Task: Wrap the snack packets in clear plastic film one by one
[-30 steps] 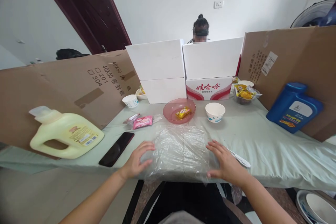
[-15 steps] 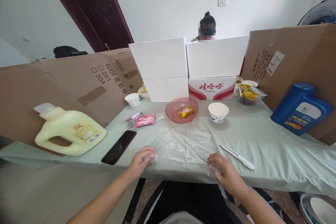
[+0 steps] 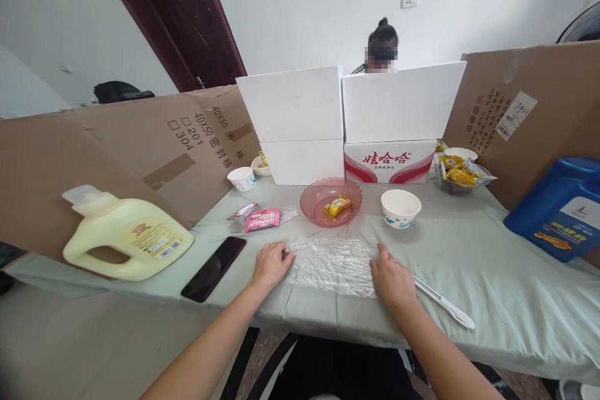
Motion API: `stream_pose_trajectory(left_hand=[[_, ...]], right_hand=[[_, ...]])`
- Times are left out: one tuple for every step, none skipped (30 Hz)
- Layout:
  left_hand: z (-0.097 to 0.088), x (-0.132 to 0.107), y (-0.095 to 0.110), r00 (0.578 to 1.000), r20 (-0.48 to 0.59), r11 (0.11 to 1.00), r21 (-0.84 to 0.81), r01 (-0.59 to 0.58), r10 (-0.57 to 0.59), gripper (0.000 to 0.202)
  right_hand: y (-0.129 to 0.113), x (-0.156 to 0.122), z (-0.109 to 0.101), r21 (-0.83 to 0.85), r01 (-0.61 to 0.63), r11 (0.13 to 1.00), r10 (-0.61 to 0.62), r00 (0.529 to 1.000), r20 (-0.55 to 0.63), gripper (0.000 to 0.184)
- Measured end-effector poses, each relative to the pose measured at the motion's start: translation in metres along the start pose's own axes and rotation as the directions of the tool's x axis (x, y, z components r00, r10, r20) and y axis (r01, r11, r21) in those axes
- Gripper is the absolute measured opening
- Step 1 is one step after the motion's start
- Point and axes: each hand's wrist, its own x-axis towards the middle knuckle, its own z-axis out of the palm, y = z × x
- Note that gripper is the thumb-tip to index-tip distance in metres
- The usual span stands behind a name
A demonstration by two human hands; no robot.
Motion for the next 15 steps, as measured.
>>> stream_pose_trajectory(left_hand=[[-0.004, -0.001, 0.002, 0.999, -0.043, 1.000, 0.009, -0.006, 0.007, 0.013], [-0.008, -0.002, 0.007, 0.995, -0.095, 0.999, 0.013, -0.029, 0.030, 0.014], [-0.011, -0.003, 0.013, 0.987, -0.143, 0.997, 0.009, -0.075, 0.076, 0.015], [-0.014, -0.004, 0.020, 0.975, -0.171, 0.989, -0.006, -0.146, 0.143, 0.016], [-0.015, -0.005, 0.029, 0.960, -0.171, 0.972, -0.035, -0.232, 0.223, 0.016], [-0.014, -0.006, 0.037, 0.941, -0.143, 0.945, -0.074, -0.320, 0.307, 0.018], [-0.011, -0.007, 0.045, 0.918, -0.093, 0.912, -0.114, -0.394, 0.385, 0.021], [-0.007, -0.007, 0.050, 0.894, -0.027, 0.883, -0.146, -0.447, 0.448, 0.026], [-0.002, -0.006, 0.053, 0.870, 0.049, 0.862, -0.168, -0.477, 0.491, 0.033], [0.003, -0.005, 0.052, 0.847, 0.126, 0.852, -0.180, -0.492, 0.516, 0.040], [0.007, -0.004, 0.048, 0.830, 0.188, 0.848, -0.186, -0.496, 0.526, 0.046], [0.009, -0.004, 0.041, 0.821, 0.223, 0.849, -0.189, -0.493, 0.526, 0.049], [0.009, -0.003, 0.031, 0.823, 0.222, 0.851, -0.196, -0.487, 0.522, 0.048], [0.007, -0.004, 0.020, 0.834, 0.185, 0.850, -0.209, -0.483, 0.519, 0.047], [0.002, -0.006, 0.009, 0.848, 0.122, 0.847, -0.227, -0.482, 0.515, 0.044]], right_hand=[[0.000, -0.001, -0.003, -0.053, 0.039, 0.998, -0.042, 0.997, -0.058, 0.045], [-0.001, -0.002, -0.006, -0.102, 0.086, 0.991, -0.099, 0.987, -0.124, 0.044], [-0.005, -0.003, -0.009, -0.137, 0.141, 0.981, -0.165, 0.968, -0.188, 0.042], [-0.009, -0.002, -0.012, -0.153, 0.203, 0.967, -0.236, 0.943, -0.236, 0.040], [-0.015, -0.001, -0.013, -0.158, 0.276, 0.948, -0.309, 0.915, -0.258, 0.039], [-0.021, 0.000, -0.012, -0.155, 0.353, 0.923, -0.382, 0.890, -0.248, 0.039], [-0.027, 0.002, -0.010, -0.146, 0.426, 0.893, -0.449, 0.869, -0.208, 0.043], [-0.031, 0.004, -0.006, -0.131, 0.485, 0.865, -0.500, 0.854, -0.140, 0.048], [-0.033, 0.006, -0.001, -0.113, 0.520, 0.847, -0.528, 0.847, -0.056, 0.056], [-0.032, 0.007, 0.003, -0.094, 0.529, 0.843, -0.529, 0.848, 0.028, 0.063], [-0.028, 0.007, 0.008, -0.080, 0.514, 0.854, -0.507, 0.857, 0.095, 0.068], [-0.021, 0.005, 0.011, -0.071, 0.488, 0.870, -0.477, 0.869, 0.135, 0.072], [-0.011, 0.002, 0.012, -0.063, 0.466, 0.883, -0.453, 0.879, 0.148, 0.074], [0.000, -0.003, 0.012, -0.055, 0.460, 0.886, -0.449, 0.883, 0.139, 0.075], [0.011, -0.009, 0.010, -0.043, 0.476, 0.879, -0.468, 0.876, 0.118, 0.075]])
